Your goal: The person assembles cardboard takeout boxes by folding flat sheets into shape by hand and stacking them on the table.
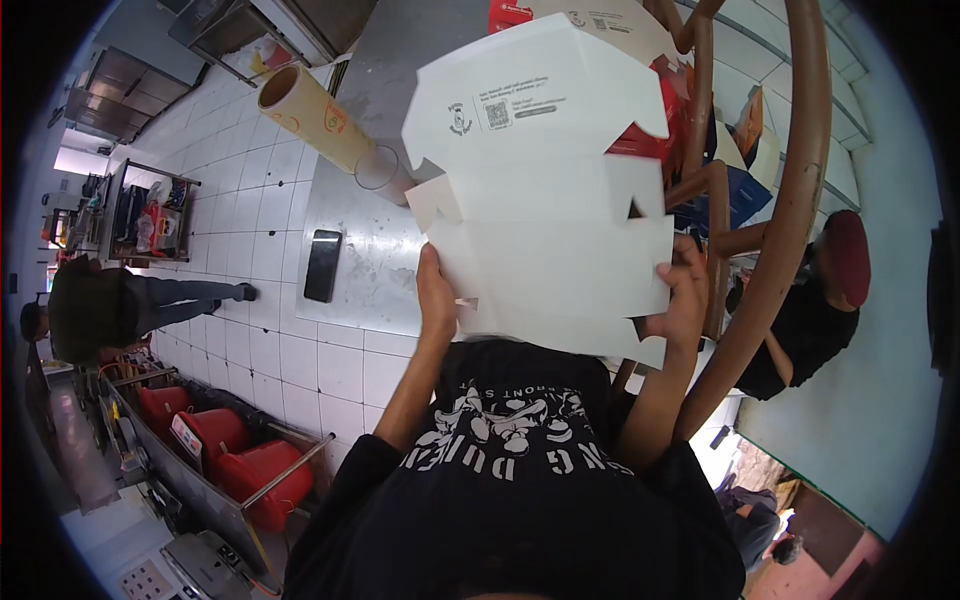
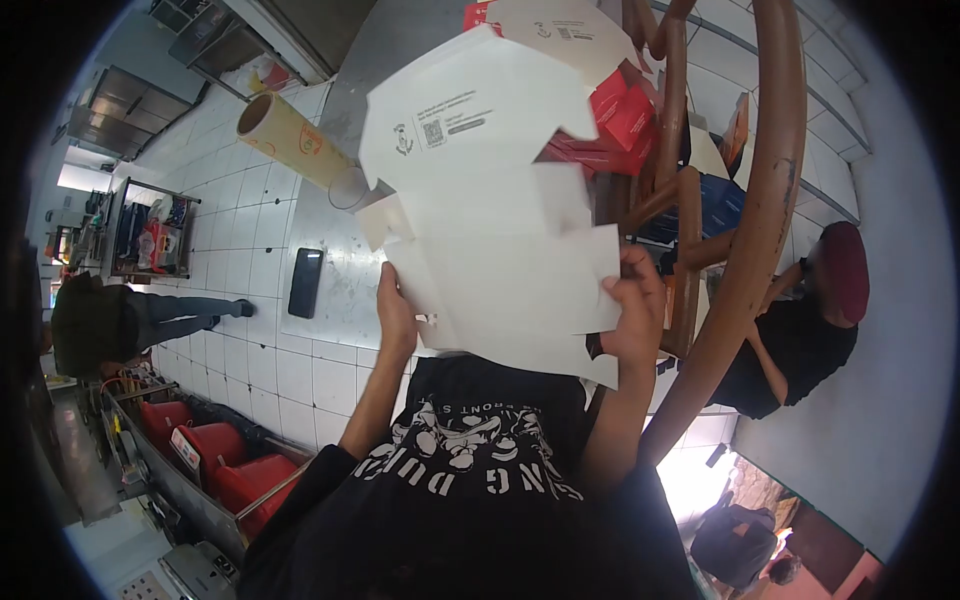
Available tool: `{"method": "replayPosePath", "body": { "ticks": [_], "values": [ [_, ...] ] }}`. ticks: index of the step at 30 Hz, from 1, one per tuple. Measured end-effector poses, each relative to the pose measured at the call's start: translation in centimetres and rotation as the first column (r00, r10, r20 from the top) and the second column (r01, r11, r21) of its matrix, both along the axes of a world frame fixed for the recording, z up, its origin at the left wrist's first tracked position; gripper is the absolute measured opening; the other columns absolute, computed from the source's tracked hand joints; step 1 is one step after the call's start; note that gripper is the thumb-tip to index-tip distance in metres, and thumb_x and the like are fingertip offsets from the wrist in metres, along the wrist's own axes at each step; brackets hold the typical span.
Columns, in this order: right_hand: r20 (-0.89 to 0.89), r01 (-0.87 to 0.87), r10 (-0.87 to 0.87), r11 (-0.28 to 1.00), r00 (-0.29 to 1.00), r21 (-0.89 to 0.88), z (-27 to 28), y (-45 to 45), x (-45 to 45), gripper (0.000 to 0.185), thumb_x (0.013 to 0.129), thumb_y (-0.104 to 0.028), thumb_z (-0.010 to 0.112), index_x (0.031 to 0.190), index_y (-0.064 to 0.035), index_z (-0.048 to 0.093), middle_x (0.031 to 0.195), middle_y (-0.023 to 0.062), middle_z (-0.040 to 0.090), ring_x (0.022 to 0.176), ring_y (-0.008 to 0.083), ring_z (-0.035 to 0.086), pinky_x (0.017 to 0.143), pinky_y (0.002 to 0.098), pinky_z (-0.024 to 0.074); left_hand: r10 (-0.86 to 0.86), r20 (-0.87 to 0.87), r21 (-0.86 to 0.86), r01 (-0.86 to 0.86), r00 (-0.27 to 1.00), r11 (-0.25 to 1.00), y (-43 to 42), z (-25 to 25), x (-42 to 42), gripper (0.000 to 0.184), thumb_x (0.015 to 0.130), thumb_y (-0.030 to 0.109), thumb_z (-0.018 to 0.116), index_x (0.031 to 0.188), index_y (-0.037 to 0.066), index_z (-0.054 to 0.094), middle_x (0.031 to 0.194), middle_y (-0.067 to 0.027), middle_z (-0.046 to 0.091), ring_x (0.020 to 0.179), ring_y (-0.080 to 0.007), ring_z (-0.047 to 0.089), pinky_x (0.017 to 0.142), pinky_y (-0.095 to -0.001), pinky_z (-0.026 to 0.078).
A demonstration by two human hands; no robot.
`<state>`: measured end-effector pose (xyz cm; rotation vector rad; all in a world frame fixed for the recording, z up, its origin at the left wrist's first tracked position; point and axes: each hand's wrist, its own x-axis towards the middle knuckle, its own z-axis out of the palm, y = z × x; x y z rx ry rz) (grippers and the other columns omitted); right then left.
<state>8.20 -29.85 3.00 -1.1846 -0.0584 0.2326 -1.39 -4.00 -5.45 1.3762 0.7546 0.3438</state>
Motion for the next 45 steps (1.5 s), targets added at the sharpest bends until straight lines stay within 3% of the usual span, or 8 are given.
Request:
{"method": "replayPosePath", "body": {
  "ticks": [2,6,20,28,30,36,40,45],
  "values": [
    [-0.088,0.053,-0.052,0.998,0.995,0.016,-1.0,-0.3,1.0,0.026,0.077,0.0,0.046,0.102,-0.0014,0.052,0.092,0.006,0.057,0.087,0.0134,0.054,0.082,0.0257,0.0422,-0.045,0.163,-0.514,0.124,0.986,0.849,0.4,1.6,0.3,0.047,0.099,0.037,0.027,0.127,0.003,0.046,0.124,-0.0139,0.053,0.112,-0.0227,0.052,0.097,-0.0352,0.04],
    [0.033,-0.1,0.116,0.946,0.993,-0.309,0.0,-0.1,0.8,0.028,0.082,-0.008,0.054,0.11,-0.0028,0.051,0.104,0.0056,0.055,0.092,0.0123,0.054,0.084,0.0248,0.0419,-0.236,0.318,-0.684,0.394,0.918,0.614,1.2,3.5,-0.6,0.046,0.097,0.034,0.034,0.13,0.003,0.043,0.123,-0.0106,0.054,0.113,-0.0199,0.053,0.095,-0.0376,0.042],
    [-0.014,-0.315,0.356,0.807,0.935,-0.499,-2.8,1.6,0.0,0.023,0.087,-0.008,0.059,0.099,-0.0041,0.04,0.078,0.0077,0.06,0.068,0.0086,0.05,0.064,0.0241,0.0418,-0.317,0.141,-0.261,0.344,0.938,0.902,0.1,5.7,-0.4,0.038,0.082,-0.002,0.063,0.118,-0.003,0.052,0.1,-0.0104,0.065,0.093,-0.0156,0.063,0.087,-0.03,0.051],
    [-0.185,-0.47,0.479,0.585,0.858,-0.661,0.6,2.8,0.5,0.03,0.085,-0.012,0.064,0.101,-0.0036,0.041,0.078,0.014,0.061,0.073,0.0132,0.056,0.066,0.0295,0.0436,-0.179,0.154,-0.544,0.235,0.972,0.806,0.3,7.8,-0.3,0.053,0.091,0.036,0.049,0.127,-0.003,0.042,0.119,-0.014,0.054,0.113,-0.0206,0.052,0.098,-0.0358,0.041],
    [0.367,0.095,0.301,0.646,0.88,-0.757,-0.5,3.1,0.5,0.035,0.084,-0.012,0.065,0.11,-0.004,0.044,0.093,0.0193,0.058,0.09,0.0149,0.057,0.079,0.032,0.0442,-0.188,0.138,-0.513,0.233,0.972,0.826,0.4,8.4,0.5,0.047,0.093,0.032,0.045,0.124,-0.003,0.045,0.116,-0.0129,0.056,0.109,-0.0203,0.054,0.096,-0.0345,0.043],
    [0.558,0.563,-0.285,0.71,0.779,-0.423,-1.1,4.7,-0.5,0.045,0.085,-0.012,0.065,0.121,0.0008,0.041,0.12,0.0137,0.049,0.107,0.0237,0.053,0.092,0.0344,0.0427,0.092,0.318,-0.535,0.099,0.944,0.839,1.9,8.0,1.0,0.04,0.096,0.033,0.037,0.116,0.0,0.049,0.114,-0.0103,0.056,0.106,-0.0196,0.055,0.091,-0.0349,0.044],
    [-0.341,-0.264,0.194,0.949,0.92,-0.172,-2.1,6.2,-2.3,0.05,0.089,-0.011,0.058,0.131,0.0028,0.034,0.11,0.0168,0.058,0.094,0.0207,0.061,0.082,0.0349,0.05,0.294,0.393,-0.486,-0.075,0.871,0.871,1.4,8.9,1.7,0.035,0.097,0.03,0.034,0.11,0.001,0.05,0.106,-0.0086,0.057,0.098,-0.0171,0.057,0.086,-0.0328,0.046],
    [-0.331,-0.448,0.388,0.885,0.86,-0.127,-1.8,8.4,-3.2,0.047,0.09,-0.01,0.055,0.131,0.0033,0.037,0.087,0.0147,0.065,0.069,0.0169,0.064,0.063,0.0294,0.0551,0.367,0.451,-0.281,-0.261,0.813,0.924,0.2,8.7,1.2,0.027,0.097,0.024,0.039,0.105,0.001,0.05,0.102,-0.0081,0.056,0.095,-0.0142,0.055,0.086,-0.0304,0.044]
  ]
}}
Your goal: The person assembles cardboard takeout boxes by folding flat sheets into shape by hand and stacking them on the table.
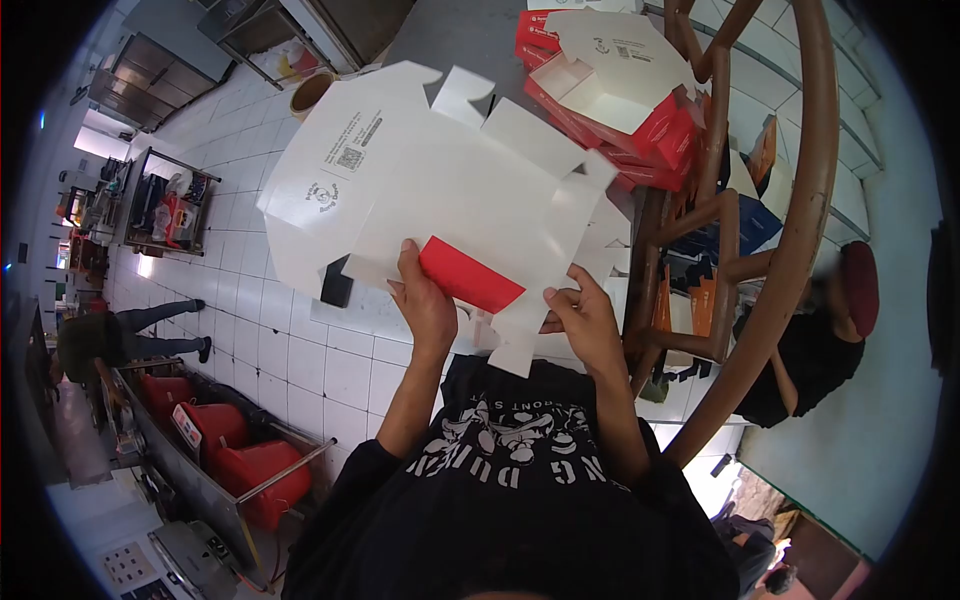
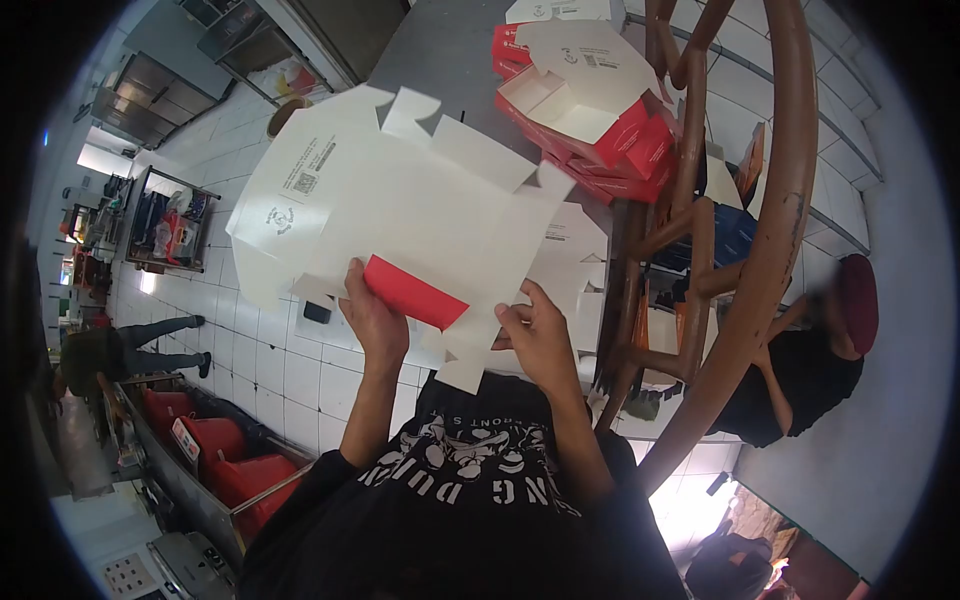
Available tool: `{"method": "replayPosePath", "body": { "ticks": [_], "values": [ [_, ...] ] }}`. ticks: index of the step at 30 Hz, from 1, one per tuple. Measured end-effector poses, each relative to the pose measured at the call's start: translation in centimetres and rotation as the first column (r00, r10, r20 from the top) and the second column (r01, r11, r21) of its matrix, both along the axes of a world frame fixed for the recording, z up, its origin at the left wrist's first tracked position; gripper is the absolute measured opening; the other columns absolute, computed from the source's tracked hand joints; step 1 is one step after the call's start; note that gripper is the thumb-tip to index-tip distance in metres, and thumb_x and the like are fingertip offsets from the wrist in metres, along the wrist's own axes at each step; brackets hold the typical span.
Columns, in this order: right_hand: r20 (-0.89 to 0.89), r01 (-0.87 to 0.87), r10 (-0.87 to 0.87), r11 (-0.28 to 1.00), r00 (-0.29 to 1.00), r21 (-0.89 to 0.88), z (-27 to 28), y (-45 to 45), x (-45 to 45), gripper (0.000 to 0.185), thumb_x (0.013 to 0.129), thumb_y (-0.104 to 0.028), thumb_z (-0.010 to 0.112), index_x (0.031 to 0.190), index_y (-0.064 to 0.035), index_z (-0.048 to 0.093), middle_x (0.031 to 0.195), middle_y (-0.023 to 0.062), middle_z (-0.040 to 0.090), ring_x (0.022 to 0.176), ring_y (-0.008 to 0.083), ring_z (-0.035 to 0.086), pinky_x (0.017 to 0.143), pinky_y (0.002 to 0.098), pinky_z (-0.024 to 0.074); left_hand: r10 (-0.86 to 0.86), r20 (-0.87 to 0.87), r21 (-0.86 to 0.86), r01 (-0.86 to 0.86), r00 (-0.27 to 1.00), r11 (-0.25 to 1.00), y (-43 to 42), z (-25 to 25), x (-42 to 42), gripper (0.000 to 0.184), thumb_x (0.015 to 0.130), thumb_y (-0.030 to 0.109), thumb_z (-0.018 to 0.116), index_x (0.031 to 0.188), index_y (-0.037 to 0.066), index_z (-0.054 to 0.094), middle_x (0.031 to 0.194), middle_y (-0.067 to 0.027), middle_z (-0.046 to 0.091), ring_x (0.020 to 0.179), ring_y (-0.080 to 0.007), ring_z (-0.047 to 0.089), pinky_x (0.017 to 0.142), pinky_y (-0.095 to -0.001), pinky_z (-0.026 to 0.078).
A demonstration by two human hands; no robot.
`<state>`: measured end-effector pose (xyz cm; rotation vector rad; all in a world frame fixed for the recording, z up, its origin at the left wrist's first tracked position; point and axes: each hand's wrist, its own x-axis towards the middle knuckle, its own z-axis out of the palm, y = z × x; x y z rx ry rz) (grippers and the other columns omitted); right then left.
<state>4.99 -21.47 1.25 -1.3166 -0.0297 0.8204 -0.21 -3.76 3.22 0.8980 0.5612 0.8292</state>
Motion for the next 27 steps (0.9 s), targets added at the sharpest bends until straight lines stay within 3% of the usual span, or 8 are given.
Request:
{"method": "replayPosePath", "body": {
  "ticks": [5,9,11,14,17,23,24,27],
  "values": [
    [0.209,0.018,0.0,0.996,0.978,-0.084,1.7,0.3,0.7,0.048,0.09,-0.008,0.054,0.133,0.0035,0.037,0.079,0.0146,0.066,0.061,0.0163,0.064,0.057,0.0268,0.0556,0.03,-0.242,0.504,0.1,0.97,0.858,-0.8,-0.1,-0.4,0.031,0.095,0.025,0.045,0.116,0.002,0.044,0.108,-0.0074,0.053,0.099,-0.0145,0.052,0.088,-0.0305,0.042],
    [0.217,-0.022,0.018,1.0,0.976,0.02,2.3,0.6,0.3,0.06,0.089,-0.004,0.052,0.141,-0.0008,0.024,0.1,0.0186,0.061,0.08,0.0194,0.064,0.069,0.0279,0.0548,0.035,-0.202,0.443,0.059,0.979,0.895,-1.0,0.7,-0.2,0.032,0.095,0.026,0.047,0.116,0.002,0.046,0.108,-0.0069,0.053,0.1,-0.0135,0.052,0.088,-0.0298,0.042],
    [0.126,0.017,-0.038,0.986,0.991,0.167,2.5,0.9,-0.2,0.065,0.087,-0.001,0.053,0.144,-0.0031,0.02,0.114,0.0209,0.056,0.091,0.0209,0.062,0.074,0.0284,0.0538,-0.038,-0.131,0.065,0.047,0.991,0.997,0.0,0.6,-0.2,0.03,0.095,0.027,0.045,0.11,0.002,0.05,0.104,-0.0064,0.055,0.098,-0.0123,0.053,0.086,-0.0289,0.043],
    [0.579,-0.034,-0.049,0.991,0.814,0.131,2.8,1.5,-0.9,0.08,0.074,0.004,0.067,0.142,-0.0063,0.028,0.142,0.016,0.022,0.111,0.0262,0.049,0.086,0.0327,0.0485,-0.01,-0.017,-0.072,0.008,1.0,0.997,0.8,0.7,-0.2,0.029,0.096,0.028,0.044,0.105,0.001,0.052,0.098,-0.0062,0.056,0.093,-0.012,0.055,0.081,-0.0276,0.045],
    [0.866,0.016,0.193,0.974,0.462,-0.226,4.3,1.8,-0.5,0.073,0.07,-0.004,0.075,0.135,-0.0055,0.042,0.137,0.0151,0.027,0.104,0.0271,0.051,0.081,0.0341,0.0478,0.002,-0.116,-0.073,-0.01,0.993,0.997,0.5,0.7,-0.2,0.029,0.096,0.028,0.043,0.102,0.002,0.053,0.093,-0.0057,0.057,0.088,-0.0115,0.056,0.077,-0.0268,0.046],
    [0.856,0.201,0.021,0.969,0.516,-0.145,3.1,2.6,0.4,0.036,0.079,-0.011,0.071,0.112,0.0006,0.063,0.104,0.0113,0.054,0.095,0.022,0.057,0.08,0.0303,0.0467,-0.045,-0.365,0.043,0.065,0.93,0.997,-0.6,2.2,-0.3,0.05,0.098,0.033,0.036,0.133,-0.003,0.032,0.12,-0.0156,0.049,0.109,-0.0196,0.05,0.091,-0.0315,0.045],
    [0.85,0.193,0.035,0.968,0.526,-0.16,3.2,2.7,0.4,0.037,0.079,-0.011,0.07,0.114,-0.0001,0.062,0.107,0.0123,0.053,0.099,0.0233,0.055,0.083,0.0313,0.0455,0.102,-0.459,0.188,-0.016,0.883,0.982,-1.0,2.5,-0.1,0.041,0.096,0.034,0.042,0.092,-0.004,0.055,0.086,-0.0088,0.057,0.08,-0.0126,0.053,0.071,-0.0294,0.046],
    [0.903,0.215,0.107,0.953,0.415,-0.212,3.4,2.9,0.2,0.042,0.083,-0.015,0.066,0.123,-0.003,0.056,0.124,0.0165,0.046,0.116,0.03,0.045,0.096,0.0372,0.037,0.14,-0.186,0.066,-0.13,0.972,0.989,-0.5,0.1,0.5,0.032,0.096,0.028,0.045,0.088,-0.002,0.053,0.08,-0.0049,0.054,0.074,-0.013,0.049,0.067,-0.0299,0.043]
  ]
}}
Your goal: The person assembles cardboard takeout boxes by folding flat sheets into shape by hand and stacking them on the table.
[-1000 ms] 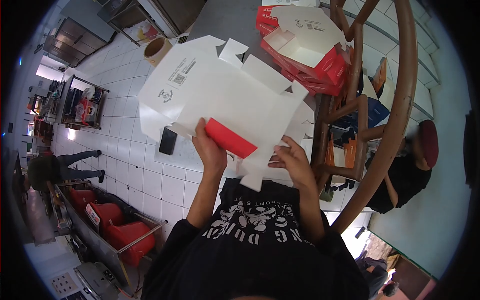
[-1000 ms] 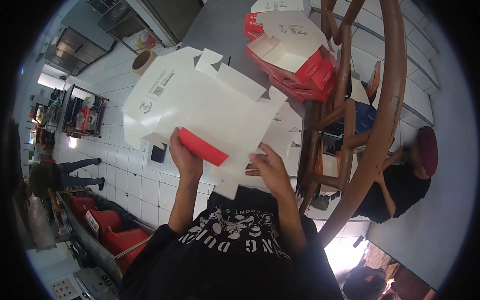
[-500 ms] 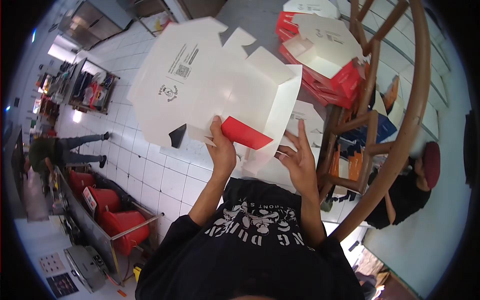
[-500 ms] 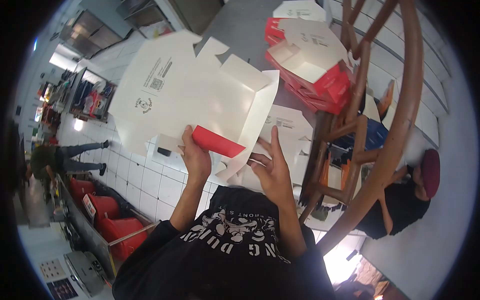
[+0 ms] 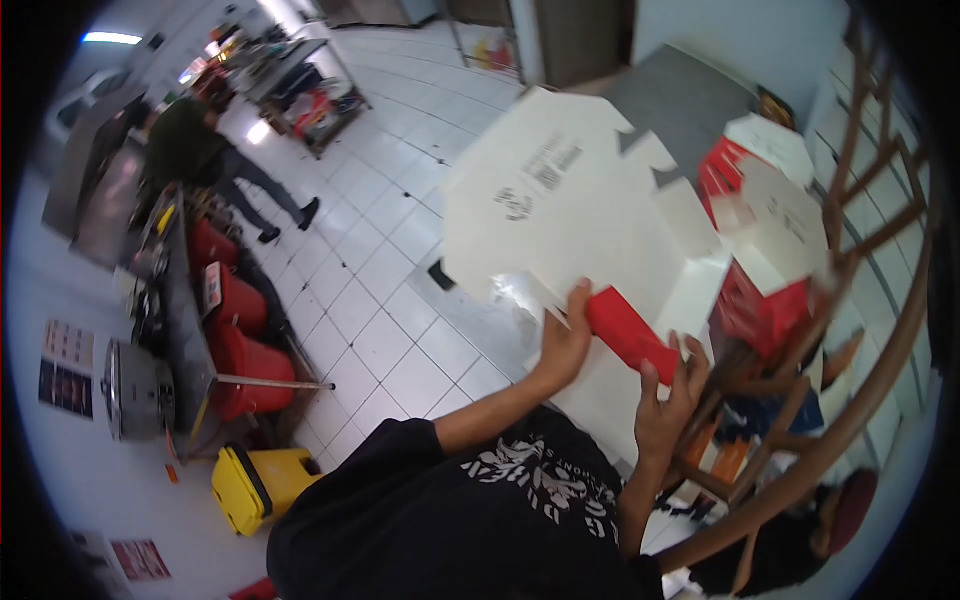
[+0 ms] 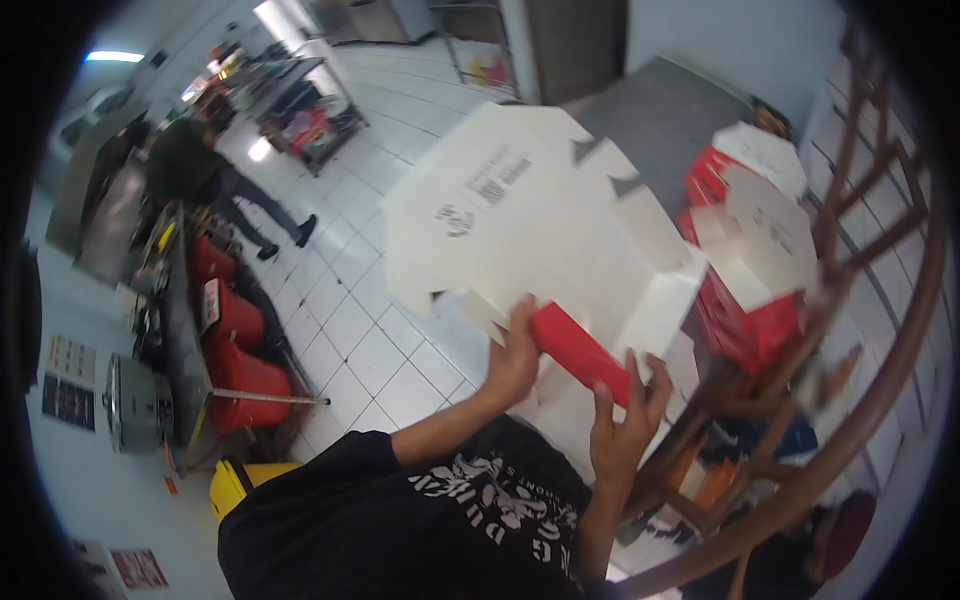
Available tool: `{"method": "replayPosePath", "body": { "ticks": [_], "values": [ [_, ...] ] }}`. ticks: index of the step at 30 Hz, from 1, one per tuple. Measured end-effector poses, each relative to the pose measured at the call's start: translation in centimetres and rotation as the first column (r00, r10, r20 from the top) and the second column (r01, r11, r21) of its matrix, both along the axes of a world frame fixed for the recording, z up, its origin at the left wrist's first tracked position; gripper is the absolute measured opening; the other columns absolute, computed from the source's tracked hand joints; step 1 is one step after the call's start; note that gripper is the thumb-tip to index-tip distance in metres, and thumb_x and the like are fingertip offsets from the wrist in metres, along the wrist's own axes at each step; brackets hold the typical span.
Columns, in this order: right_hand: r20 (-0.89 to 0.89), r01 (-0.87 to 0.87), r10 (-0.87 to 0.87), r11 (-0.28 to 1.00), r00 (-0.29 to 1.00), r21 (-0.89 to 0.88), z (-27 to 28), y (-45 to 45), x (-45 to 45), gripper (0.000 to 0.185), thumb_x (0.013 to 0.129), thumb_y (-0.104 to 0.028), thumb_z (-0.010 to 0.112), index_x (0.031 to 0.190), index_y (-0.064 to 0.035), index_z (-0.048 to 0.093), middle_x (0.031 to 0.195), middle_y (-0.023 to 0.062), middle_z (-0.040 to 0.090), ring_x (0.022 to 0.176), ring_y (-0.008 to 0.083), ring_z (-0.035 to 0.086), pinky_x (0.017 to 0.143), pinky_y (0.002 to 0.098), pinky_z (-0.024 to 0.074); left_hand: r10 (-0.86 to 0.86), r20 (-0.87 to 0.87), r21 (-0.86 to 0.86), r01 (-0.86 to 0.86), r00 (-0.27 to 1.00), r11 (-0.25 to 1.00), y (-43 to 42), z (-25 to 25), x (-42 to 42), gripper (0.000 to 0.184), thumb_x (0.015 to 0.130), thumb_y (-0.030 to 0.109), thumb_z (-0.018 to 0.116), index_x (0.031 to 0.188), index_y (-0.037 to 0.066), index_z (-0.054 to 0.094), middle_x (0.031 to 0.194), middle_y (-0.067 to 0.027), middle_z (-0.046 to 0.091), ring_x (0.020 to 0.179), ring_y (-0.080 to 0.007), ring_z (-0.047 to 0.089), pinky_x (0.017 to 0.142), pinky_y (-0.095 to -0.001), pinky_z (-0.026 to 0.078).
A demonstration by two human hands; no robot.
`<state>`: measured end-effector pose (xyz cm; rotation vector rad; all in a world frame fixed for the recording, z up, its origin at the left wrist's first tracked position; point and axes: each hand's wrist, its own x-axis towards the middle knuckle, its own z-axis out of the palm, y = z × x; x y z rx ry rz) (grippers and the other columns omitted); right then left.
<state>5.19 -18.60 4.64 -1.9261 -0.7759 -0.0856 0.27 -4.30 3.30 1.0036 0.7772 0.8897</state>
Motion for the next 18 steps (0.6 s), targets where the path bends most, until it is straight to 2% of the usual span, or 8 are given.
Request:
{"method": "replayPosePath", "body": {
  "ticks": [2,6,8,9,10,12,16,18],
  "values": [
    [0.144,-0.001,0.015,0.995,0.989,-0.096,1.0,0.4,-0.1,0.05,0.089,-0.023,0.058,0.134,-0.0073,0.045,0.14,0.02,0.029,0.129,0.0353,0.03,0.104,0.0477,0.024,-0.088,-0.059,0.001,0.088,0.994,0.996,0.1,1.5,-0.5,0.033,0.097,0.029,0.043,0.091,-0.002,0.052,0.083,-0.005,0.054,0.074,-0.0117,0.049,0.067,-0.0291,0.043],
    [0.316,-0.11,0.17,0.974,0.934,-0.2,2.1,1.2,0.1,0.048,0.09,-0.023,0.054,0.134,-0.0073,0.043,0.124,0.0132,0.05,0.128,0.0337,0.034,0.105,0.0536,0.015,-0.274,-0.079,-0.089,0.267,0.959,0.96,1.1,1.8,-1.3,0.032,0.098,0.03,0.04,0.104,0.0,0.048,0.088,-0.005,0.055,0.075,-0.0108,0.05,0.07,-0.0279,0.043],
    [0.3,-0.158,0.236,0.952,0.924,-0.262,2.2,1.4,-0.2,0.047,0.091,-0.022,0.053,0.134,-0.0065,0.043,0.116,0.01,0.058,0.127,0.0324,0.036,0.105,0.0547,0.0119,-0.421,0.21,-0.018,0.434,0.882,0.901,1.2,2.6,-1.4,0.035,0.098,0.028,0.036,0.121,0.002,0.038,0.101,-0.0065,0.054,0.085,-0.0104,0.052,0.076,-0.027,0.044],
    [0.261,-0.16,0.221,0.958,0.94,-0.236,2.2,1.6,-0.4,0.046,0.091,-0.02,0.053,0.133,-0.005,0.043,0.107,0.0076,0.061,0.126,0.0305,0.037,0.106,0.0543,0.0104,-0.377,0.322,-0.014,0.403,0.868,0.915,0.5,3.3,-1.2,0.049,0.096,0.026,0.04,0.135,0.004,0.02,0.119,-0.0095,0.046,0.106,-0.0146,0.049,0.087,-0.0287,0.043],
    [0.217,-0.161,0.207,0.964,0.954,-0.211,2.1,1.7,-0.6,0.045,0.09,-0.018,0.053,0.132,-0.0035,0.044,0.099,0.0051,0.064,0.125,0.0285,0.038,0.106,0.0539,0.0089,-0.374,0.325,-0.013,0.399,0.869,0.917,0.4,2.9,-1.2,0.049,0.096,0.026,0.04,0.135,0.004,0.02,0.119,-0.0095,0.046,0.106,-0.0146,0.049,0.087,-0.0287,0.043],
    [0.237,-0.17,0.213,0.967,0.948,-0.193,1.9,1.7,-0.9,0.046,0.089,-0.017,0.055,0.132,-0.0017,0.044,0.096,0.0077,0.064,0.122,0.0262,0.041,0.106,0.0546,0.0088,-0.521,0.165,0.169,0.496,0.838,0.852,0.2,1.8,-1.3,0.064,0.093,0.022,0.048,0.141,0.005,0.009,0.13,-0.0122,0.036,0.122,-0.0193,0.037,0.097,-0.0322,0.039],
    [0.161,-0.159,0.186,0.973,0.969,-0.167,2.2,1.3,-1.5,0.05,0.088,-0.015,0.058,0.133,-0.0011,0.04,0.105,0.0137,0.06,0.117,0.028,0.045,0.105,0.0546,0.0128,-0.541,0.154,0.137,0.525,0.826,0.84,-0.6,2.5,-1.4,0.076,0.088,0.017,0.057,0.142,0.005,0.004,0.132,-0.0135,0.034,0.126,-0.0213,0.032,0.1,-0.034,0.035],
    [0.1,-0.166,0.19,0.963,0.977,-0.21,2.4,1.4,-1.4,0.051,0.087,-0.013,0.059,0.133,-0.0006,0.039,0.111,0.0163,0.056,0.113,0.0291,0.048,0.104,0.0531,0.0192,-0.441,0.158,0.188,0.411,0.884,0.892,-0.9,2.7,-1.1,0.066,0.086,0.011,0.058,0.135,0.003,0.015,0.116,-0.0101,0.044,0.104,-0.0156,0.049,0.088,-0.0312,0.044]
  ]
}}
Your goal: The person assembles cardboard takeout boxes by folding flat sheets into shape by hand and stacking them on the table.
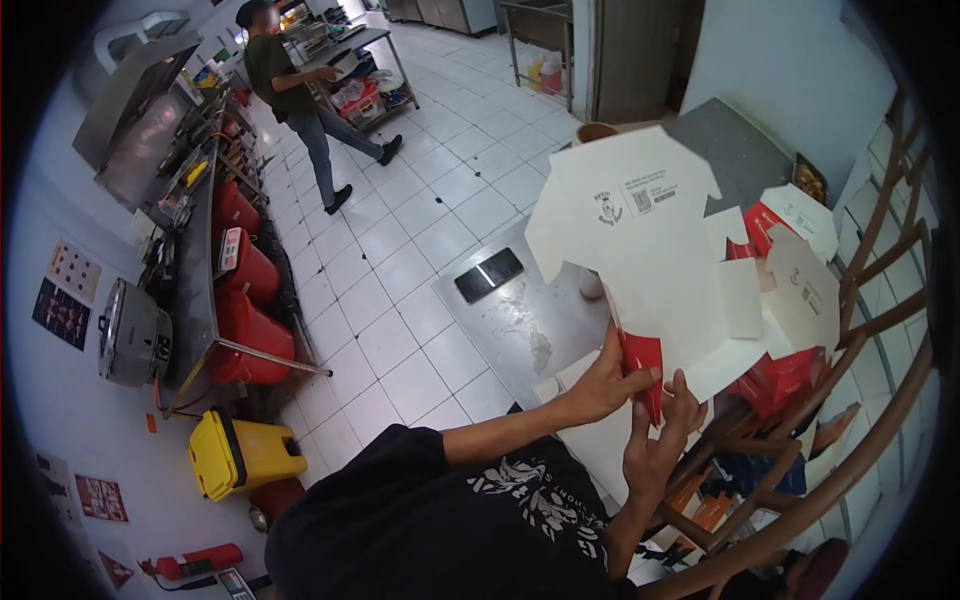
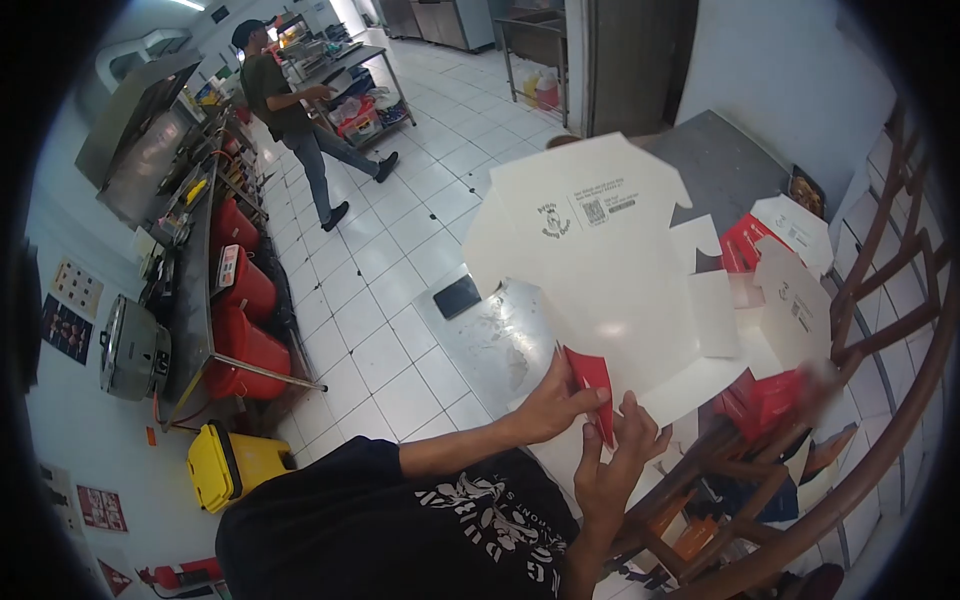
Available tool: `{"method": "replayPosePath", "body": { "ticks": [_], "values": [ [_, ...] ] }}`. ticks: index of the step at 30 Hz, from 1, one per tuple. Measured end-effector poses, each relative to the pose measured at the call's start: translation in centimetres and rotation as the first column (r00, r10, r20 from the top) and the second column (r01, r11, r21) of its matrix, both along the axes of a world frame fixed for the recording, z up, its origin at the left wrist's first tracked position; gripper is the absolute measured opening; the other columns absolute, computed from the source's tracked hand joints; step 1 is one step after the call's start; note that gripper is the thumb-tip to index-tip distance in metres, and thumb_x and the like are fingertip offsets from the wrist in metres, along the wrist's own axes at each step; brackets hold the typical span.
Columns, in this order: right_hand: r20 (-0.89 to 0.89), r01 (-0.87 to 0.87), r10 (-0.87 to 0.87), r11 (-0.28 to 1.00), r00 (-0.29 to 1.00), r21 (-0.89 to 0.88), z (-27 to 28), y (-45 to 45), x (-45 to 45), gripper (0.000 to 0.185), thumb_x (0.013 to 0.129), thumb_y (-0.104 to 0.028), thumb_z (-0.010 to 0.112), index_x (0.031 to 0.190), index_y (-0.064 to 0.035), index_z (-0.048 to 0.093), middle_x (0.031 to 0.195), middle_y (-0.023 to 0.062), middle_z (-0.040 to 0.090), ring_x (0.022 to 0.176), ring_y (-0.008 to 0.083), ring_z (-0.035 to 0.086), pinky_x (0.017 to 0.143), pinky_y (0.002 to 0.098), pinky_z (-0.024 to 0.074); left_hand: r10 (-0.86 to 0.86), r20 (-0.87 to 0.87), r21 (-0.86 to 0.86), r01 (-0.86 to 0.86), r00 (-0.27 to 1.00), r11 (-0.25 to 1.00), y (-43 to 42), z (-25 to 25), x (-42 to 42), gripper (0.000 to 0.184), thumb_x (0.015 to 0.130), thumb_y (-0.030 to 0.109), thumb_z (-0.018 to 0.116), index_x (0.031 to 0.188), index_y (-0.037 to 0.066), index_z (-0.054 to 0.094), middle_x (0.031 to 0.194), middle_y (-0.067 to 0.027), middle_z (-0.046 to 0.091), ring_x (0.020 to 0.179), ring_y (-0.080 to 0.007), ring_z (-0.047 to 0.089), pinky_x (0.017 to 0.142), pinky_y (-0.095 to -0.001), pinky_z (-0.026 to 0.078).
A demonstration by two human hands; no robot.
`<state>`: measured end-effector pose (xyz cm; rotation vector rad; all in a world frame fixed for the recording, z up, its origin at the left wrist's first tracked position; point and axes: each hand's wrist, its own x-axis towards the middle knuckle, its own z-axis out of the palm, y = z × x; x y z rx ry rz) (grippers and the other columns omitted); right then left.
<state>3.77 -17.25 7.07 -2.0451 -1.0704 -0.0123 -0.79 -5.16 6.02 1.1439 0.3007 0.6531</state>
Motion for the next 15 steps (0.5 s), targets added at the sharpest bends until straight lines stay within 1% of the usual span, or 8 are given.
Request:
{"method": "replayPosePath", "body": {
  "ticks": [2,3,4,5,6,8,11,15],
  "values": [
    [-0.236,0.006,0.06,0.963,0.97,0.269,-1.0,-0.1,0.1,0.05,0.085,-0.007,0.06,0.131,0.0008,0.039,0.12,0.0186,0.048,0.107,0.0292,0.054,0.097,0.0436,0.0379,0.035,-0.044,0.002,-0.035,0.998,0.999,0.1,0.1,0.1,0.062,0.086,0.011,0.058,0.132,0.003,0.019,0.112,-0.0093,0.046,0.101,-0.015,0.05,0.086,-0.0303,0.045],
    [-0.197,0.018,0.054,0.938,0.979,0.346,-1.5,0.0,0.3,0.049,0.083,-0.002,0.062,0.127,0.002,0.041,0.121,0.0195,0.045,0.101,0.0282,0.057,0.087,0.0338,0.0472,0.069,-0.084,0.012,-0.069,0.994,0.998,0.0,0.1,0.3,0.058,0.086,0.01,0.058,0.13,0.004,0.022,0.108,-0.0084,0.048,0.097,-0.0145,0.051,0.083,-0.0293,0.046],
    [-0.292,0.111,0.015,0.905,0.956,0.41,-1.7,0.2,0.0,0.044,0.082,-0.004,0.065,0.122,0.0029,0.047,0.118,0.0183,0.048,0.103,0.0267,0.057,0.087,0.0341,0.0475,0.089,-0.085,-0.027,-0.092,0.992,0.995,0.3,-1.1,0.6,0.049,0.086,0.011,0.058,0.124,0.005,0.027,0.104,-0.0077,0.048,0.094,-0.0136,0.052,0.077,-0.028,0.048],
    [-0.289,0.161,-0.038,0.895,0.957,0.416,-1.7,0.1,0.3,0.037,0.08,-0.004,0.068,0.113,0.0026,0.053,0.111,0.0165,0.055,0.1,0.0258,0.058,0.085,0.0335,0.0476,0.104,-0.088,-0.068,-0.11,0.991,0.992,0.6,-2.3,0.7,0.041,0.086,0.011,0.057,0.118,0.006,0.032,0.101,-0.0071,0.049,0.091,-0.0127,0.053,0.07,-0.0267,0.049],
    [-0.212,0.15,-0.053,0.869,0.976,0.472,-1.4,0.2,0.7,0.029,0.078,-0.004,0.069,0.104,0.0018,0.058,0.101,0.0146,0.061,0.096,0.0251,0.06,0.083,0.0325,0.0477,0.128,-0.136,-0.071,-0.139,0.982,0.988,0.3,0.0,0.5,0.038,0.086,0.008,0.055,0.116,0.007,0.032,0.101,-0.0078,0.049,0.091,-0.014,0.055,0.069,-0.0279,0.051],
    [-0.241,0.224,-0.11,0.825,0.964,0.519,-1.1,0.2,0.5,0.02,0.079,-0.003,0.068,0.098,0.0016,0.062,0.095,0.0144,0.064,0.093,0.0257,0.061,0.08,0.0321,0.0481,0.125,0.034,-0.228,-0.114,0.992,0.967,-0.3,1.1,0.8,0.041,0.088,0.009,0.056,0.117,0.004,0.027,0.101,-0.0083,0.051,0.087,-0.0117,0.055,0.072,-0.0263,0.049],
    [-0.275,0.292,-0.153,0.755,0.949,0.588,-1.8,0.2,0.3,0.023,0.079,-0.002,0.068,0.101,0.0014,0.063,0.093,0.0132,0.065,0.092,0.0255,0.06,0.078,0.0318,0.0483,0.074,0.077,-0.243,-0.053,0.994,0.969,-1.1,1.3,0.9,0.042,0.089,0.009,0.056,0.119,0.004,0.025,0.104,-0.0092,0.05,0.09,-0.0128,0.054,0.074,-0.0272,0.049],
    [-0.203,0.278,-0.199,0.809,0.959,0.518,-1.8,-0.2,0.4,0.032,0.078,-0.004,0.07,0.109,0.0001,0.063,0.089,0.0103,0.065,0.085,0.0232,0.057,0.074,0.0314,0.047,0.034,0.044,-0.124,-0.028,0.998,0.992,-1.2,0.6,1.0,0.044,0.09,0.008,0.056,0.12,0.005,0.024,0.105,-0.0092,0.05,0.096,-0.013,0.052,0.08,-0.0289,0.047]
  ]
}}
